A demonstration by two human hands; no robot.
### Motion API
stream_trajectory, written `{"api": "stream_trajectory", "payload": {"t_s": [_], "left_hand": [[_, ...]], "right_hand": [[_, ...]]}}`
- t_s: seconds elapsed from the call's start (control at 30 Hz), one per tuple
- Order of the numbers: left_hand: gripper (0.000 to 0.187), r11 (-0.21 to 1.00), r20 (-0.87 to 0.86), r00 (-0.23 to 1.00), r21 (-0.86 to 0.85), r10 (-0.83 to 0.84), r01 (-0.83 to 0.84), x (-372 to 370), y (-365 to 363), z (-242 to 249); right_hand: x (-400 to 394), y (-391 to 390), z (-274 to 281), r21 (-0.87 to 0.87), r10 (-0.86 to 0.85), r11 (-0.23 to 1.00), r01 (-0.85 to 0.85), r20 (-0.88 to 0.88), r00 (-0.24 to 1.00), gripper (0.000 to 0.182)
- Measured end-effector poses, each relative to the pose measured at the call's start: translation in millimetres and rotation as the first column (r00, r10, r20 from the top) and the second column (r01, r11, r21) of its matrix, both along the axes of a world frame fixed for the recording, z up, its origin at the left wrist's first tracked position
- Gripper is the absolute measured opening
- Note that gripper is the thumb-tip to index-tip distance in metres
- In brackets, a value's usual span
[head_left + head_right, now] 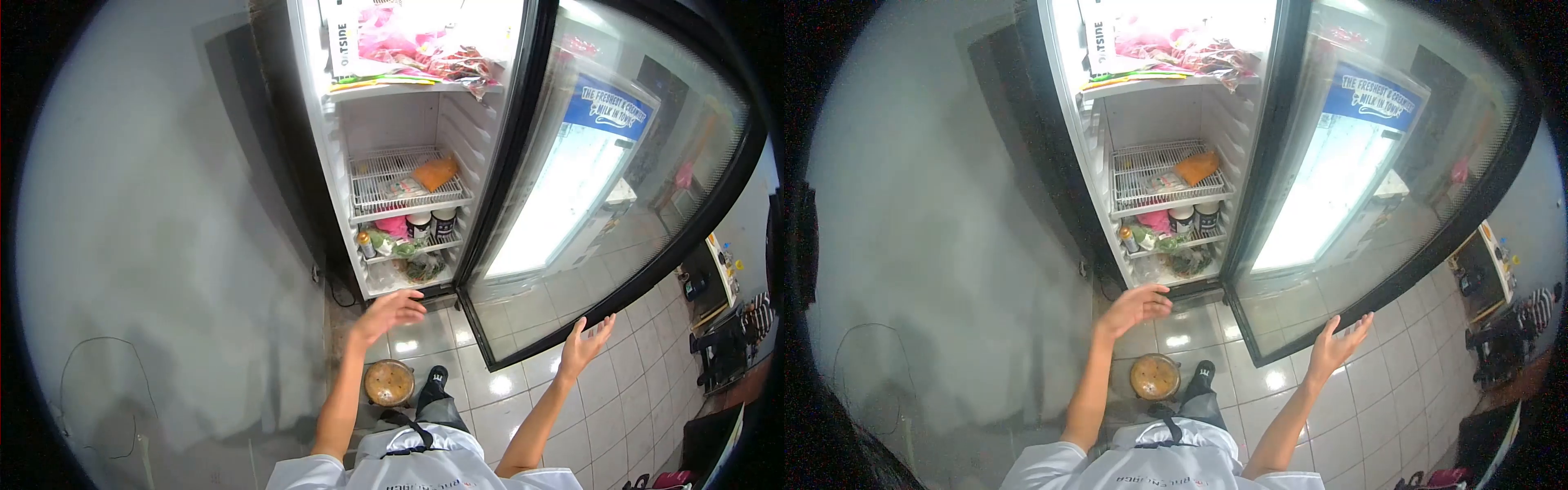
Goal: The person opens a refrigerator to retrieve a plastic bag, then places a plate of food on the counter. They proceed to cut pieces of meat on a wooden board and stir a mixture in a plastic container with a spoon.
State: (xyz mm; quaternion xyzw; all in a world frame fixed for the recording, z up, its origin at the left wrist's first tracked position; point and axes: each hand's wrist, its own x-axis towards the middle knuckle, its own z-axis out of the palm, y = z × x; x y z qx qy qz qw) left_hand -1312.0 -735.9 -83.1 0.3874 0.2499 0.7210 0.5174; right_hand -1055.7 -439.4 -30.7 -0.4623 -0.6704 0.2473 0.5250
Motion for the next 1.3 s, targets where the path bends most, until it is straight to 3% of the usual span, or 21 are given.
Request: {"api": "stream_trajectory", "payload": {"t_s": [0.07,0.17,0.2,0.27,0.3,0.33,0.37,0.43,0.47,0.5,0.53,0.57,0.6,0.63,0.67,0.73,0.77,0.83,0.93,1.13,1.3], "left_hand": [[0.054,0.977,-0.148,0.987,-0.192,0.066,-0.094,11.9,4.5,-5.7],[0.052,0.863,-0.375,0.923,-0.433,0.09,-0.26,32.6,13.7,-15.1],[0.052,0.804,-0.44,0.894,-0.501,0.082,-0.321,37.5,13.9,-15.7],[0.055,0.905,-0.44,0.895,-0.35,0.067,-0.24,46.7,5.2,21.6],[0.055,0.962,-0.337,0.934,-0.196,0.117,-0.191,50.1,-0.2,39.2],[0.056,0.987,-0.222,0.964,-0.03,0.147,-0.157,50.9,-3.3,47.4],[0.056,0.987,-0.221,0.964,-0.03,0.147,-0.157,48.9,-3.7,46.3],[0.056,0.913,0.166,0.984,0.407,-0.062,-0.011,41.5,-4.5,37.6],[0.056,0.916,0.167,0.984,0.402,-0.062,-0.01,34.8,-5.9,25.9],[0.058,0.976,0.193,0.98,0.198,0.055,-0.094,26.4,-7.0,7.9],[0.06,0.984,0.193,0.966,-0.017,0.175,-0.175,21.1,-7.9,-6.4],[0.06,0.807,-0.104,0.906,-0.421,0.41,-0.414,22.2,-0.5,-11.9],[0.06,0.806,-0.11,0.904,-0.418,0.412,-0.418,23.1,0.6,-14.7],[0.056,0.768,-0.251,0.899,-0.469,0.358,-0.437,26.7,1.2,-19.2],[0.051,0.723,-0.378,0.88,-0.518,0.286,-0.458,34.3,-0.5,-26.7],[0.043,0.616,-0.592,0.801,-0.598,0.09,-0.512,46.2,-7.3,-38.3],[0.039,0.558,-0.671,0.741,-0.623,-0.019,-0.549,46.4,-8.3,-40.8],[0.038,0.601,-0.682,0.723,-0.534,0.111,-0.595,35.5,-6.7,-44.0],[0.036,0.587,-0.693,0.655,-0.407,0.301,-0.7,13.6,2.6,-18.1],[0.034,0.567,-0.71,0.506,-0.182,0.49,-0.803,-55.3,42.9,54.8],[0.031,0.485,-0.823,0.128,0.194,0.554,-0.853,-129.7,81.6,134.9]], "right_hand": [[-4.3,-5.3,12.2,0.053,0.008,0.999,-0.008,0.009,1.0,0.056],[-3.4,-16.7,27.5,-0.031,0.403,0.91,-0.414,-0.173,0.899,0.039],[0.3,-21.4,38.7,-0.035,0.396,0.913,-0.407,-0.172,0.902,0.039],[4.1,-26.2,52.2,-0.14,0.742,0.553,-0.821,-0.365,0.562,0.042],[4.1,-26.5,51.0,-0.057,0.812,0.439,-0.897,-0.403,0.423,0.049],[2.5,-27.2,50.8,-0.058,0.812,0.439,-0.897,-0.402,0.424,0.049],[-0.1,-28.6,50.4,0.063,0.863,0.225,-0.972,-0.477,0.169,0.052],[-13.0,-27.3,35.4,0.316,0.8,-0.121,-0.941,-0.53,-0.281,0.054],[-28.3,-28.9,17.4,0.382,0.641,-0.207,-0.901,-0.643,-0.42,0.05],[-43.9,-34.7,1.2,0.458,0.444,-0.272,-0.846,-0.72,-0.533,0.046],[-60.0,-39.5,-7.1,0.218,0.401,-0.258,-0.941,-0.862,-0.31,0.041],[-74.0,-47.7,-9.4,-0.036,0.354,-0.261,-0.965,-0.933,-0.061,0.036],[-81.2,-67.2,-12.3,-0.262,0.85,0.008,-0.965,-0.507,0.145,0.032],[-86.5,-82.4,-13.5,-0.262,0.932,0.358,-0.896,0.152,0.328,0.029],[-82.5,-88.2,-3.1,0.108,0.547,0.37,-0.923,0.777,0.31,0.029],[-92.6,-87.9,-21.0,-0.124,0.861,0.217,-0.968,0.492,0.13,0.03],[-95.5,-87.4,-21.2,-0.126,0.863,0.217,-0.968,0.489,0.13,0.03],[-105.5,-84.4,-18.9,-0.215,0.98,0.141,-0.966,0.172,0.105,0.031],[-129.6,-74.0,0.5,-0.214,0.969,0.203,-0.956,0.184,0.164,0.031],[-201.2,-41.3,7.0,-0.165,0.994,0.096,-0.981,0.063,0.087,0.034],[-273.5,-1.6,30.6,-0.09,0.996,0.083,-0.993,0.045,0.079,0.033]]}}
